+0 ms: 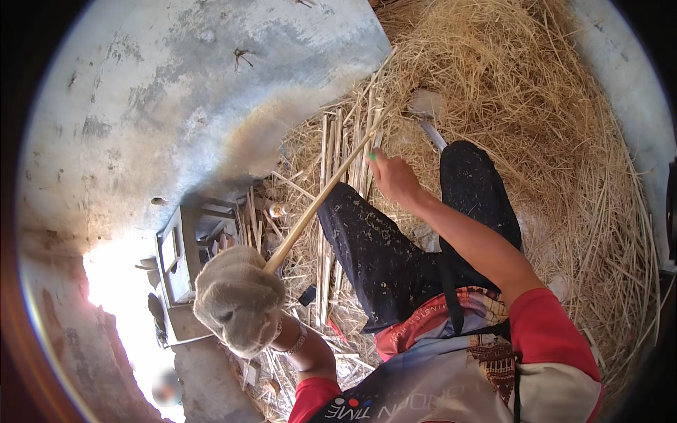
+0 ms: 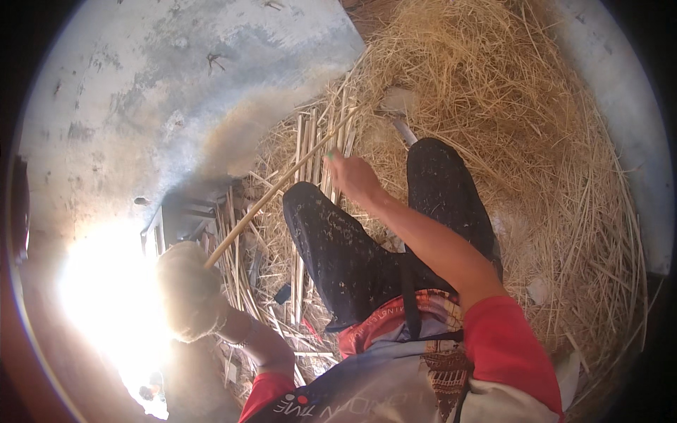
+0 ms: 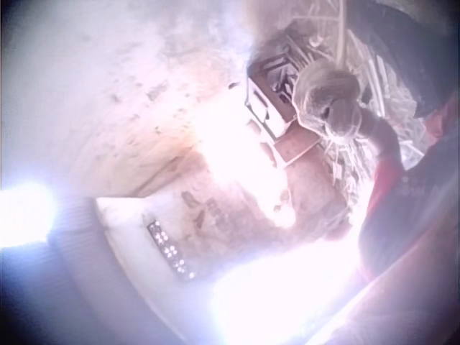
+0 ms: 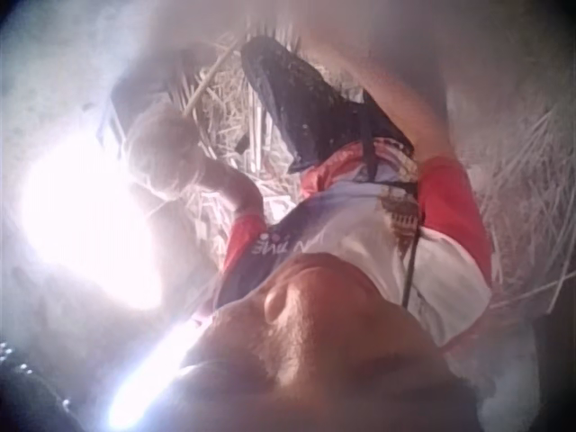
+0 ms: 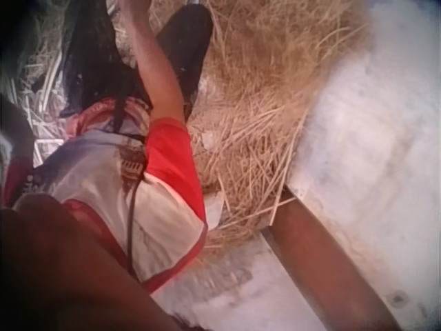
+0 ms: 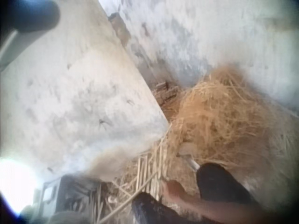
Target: The person sits on a straw-covered floor and uses a knife to split long bamboo sticks into thin strips. They hold the bamboo with a gloved left hand and repeatedly strike it with the knife in their right hand to separate the fibers.
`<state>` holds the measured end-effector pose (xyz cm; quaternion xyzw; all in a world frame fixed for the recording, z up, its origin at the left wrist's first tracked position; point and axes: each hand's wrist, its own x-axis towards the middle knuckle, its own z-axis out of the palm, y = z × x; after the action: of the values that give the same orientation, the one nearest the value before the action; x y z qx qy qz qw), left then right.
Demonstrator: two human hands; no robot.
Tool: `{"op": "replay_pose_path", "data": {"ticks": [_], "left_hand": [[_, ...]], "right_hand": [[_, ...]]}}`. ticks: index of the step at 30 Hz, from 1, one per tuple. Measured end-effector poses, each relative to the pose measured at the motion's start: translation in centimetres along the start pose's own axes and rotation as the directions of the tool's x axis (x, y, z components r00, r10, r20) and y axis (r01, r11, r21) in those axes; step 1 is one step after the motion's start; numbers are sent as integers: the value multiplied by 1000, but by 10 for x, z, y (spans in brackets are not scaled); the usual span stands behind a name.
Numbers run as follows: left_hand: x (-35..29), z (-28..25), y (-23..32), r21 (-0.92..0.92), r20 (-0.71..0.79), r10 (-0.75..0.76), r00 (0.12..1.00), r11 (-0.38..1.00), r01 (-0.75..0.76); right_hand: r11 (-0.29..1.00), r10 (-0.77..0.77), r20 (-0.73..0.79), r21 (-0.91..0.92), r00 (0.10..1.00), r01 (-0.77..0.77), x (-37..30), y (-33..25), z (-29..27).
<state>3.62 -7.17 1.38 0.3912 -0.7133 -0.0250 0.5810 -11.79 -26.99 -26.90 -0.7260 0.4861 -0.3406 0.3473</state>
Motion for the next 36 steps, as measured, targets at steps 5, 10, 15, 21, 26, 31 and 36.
{"op": "replay_pose_path", "data": {"ticks": [5,10,15,21,26,31,36], "left_hand": [[1,-4,6,70,-50,-132,990,988,136],[-7,35,33,-83,-688,-326,648,923,376],[-20,71,60,311,-732,-214,646,739,598],[-32,67,71,-226,-772,-492,403,805,549],[-19,74,80,-173,-801,-479,358,759,628],[-9,76,86,-179,-791,-508,342,726,664],[-18,68,76,-198,-801,-495,338,751,630]], "right_hand": [[997,63,90,-50,994,-58,2,-3,-23],[961,-56,356,273,933,-46,-71,-132,-65],[864,-465,106,267,879,426,-128,-168,-76],[999,-40,214,16,976,37,-88,-96,-57],[850,-493,116,275,862,449,-123,-157,-64],[947,-319,31,46,947,318,-95,-134,-45],[920,-374,266,225,889,320,-127,-188,-82]]}}
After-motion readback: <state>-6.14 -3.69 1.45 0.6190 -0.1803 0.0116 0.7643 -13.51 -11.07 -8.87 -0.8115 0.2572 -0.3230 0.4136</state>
